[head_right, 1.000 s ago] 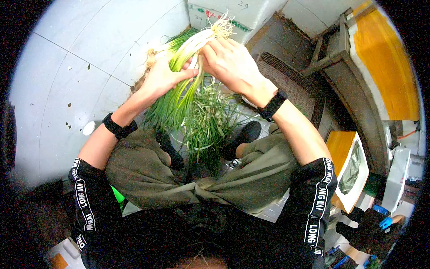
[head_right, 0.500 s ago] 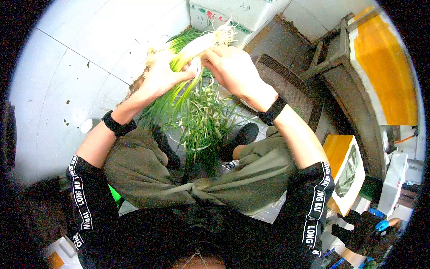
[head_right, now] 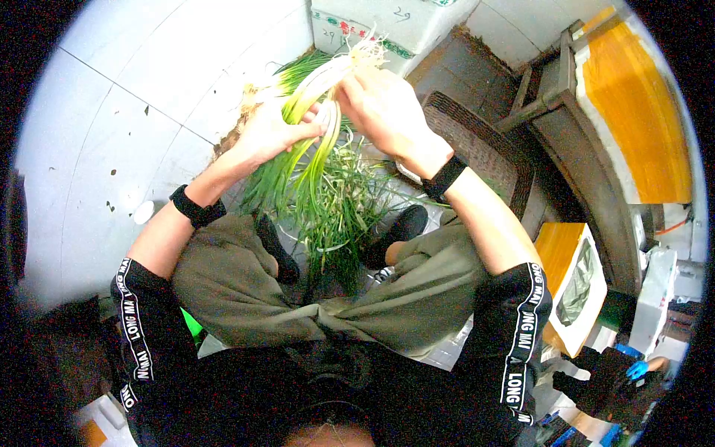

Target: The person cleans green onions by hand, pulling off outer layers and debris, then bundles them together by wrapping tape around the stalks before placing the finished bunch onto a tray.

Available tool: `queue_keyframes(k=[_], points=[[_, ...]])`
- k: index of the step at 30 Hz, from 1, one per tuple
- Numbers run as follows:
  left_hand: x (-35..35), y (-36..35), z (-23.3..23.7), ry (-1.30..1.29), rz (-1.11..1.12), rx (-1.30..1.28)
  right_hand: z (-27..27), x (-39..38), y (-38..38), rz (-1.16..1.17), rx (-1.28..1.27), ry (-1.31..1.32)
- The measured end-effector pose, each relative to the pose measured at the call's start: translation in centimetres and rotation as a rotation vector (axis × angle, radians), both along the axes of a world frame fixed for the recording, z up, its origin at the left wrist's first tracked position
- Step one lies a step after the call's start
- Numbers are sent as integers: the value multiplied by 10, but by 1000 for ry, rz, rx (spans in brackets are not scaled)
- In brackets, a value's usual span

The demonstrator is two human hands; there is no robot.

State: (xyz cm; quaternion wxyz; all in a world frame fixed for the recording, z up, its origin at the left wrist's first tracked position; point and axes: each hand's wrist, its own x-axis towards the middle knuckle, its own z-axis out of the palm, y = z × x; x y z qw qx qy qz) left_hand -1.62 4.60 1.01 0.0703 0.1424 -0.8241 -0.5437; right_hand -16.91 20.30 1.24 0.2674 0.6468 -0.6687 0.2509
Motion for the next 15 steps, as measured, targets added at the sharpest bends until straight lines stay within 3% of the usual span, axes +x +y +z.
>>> queue_keyframes(k=[2,5,10,13,15], points=[[2,0,-3,-13,-29,51,0,-3,3,-72,12,-37],[4,-4,3,-32,-23,87,-3,-4,9,-65,-134,-433],[4,-18,2,46,88,116,-2,-8,17,-90,29,-527],[5,-18,2,122,178,169,-28,-12,21,-158,624,-400],[3,-17,-1,147,212,162,-45,-11,24,-103,660,-275]])
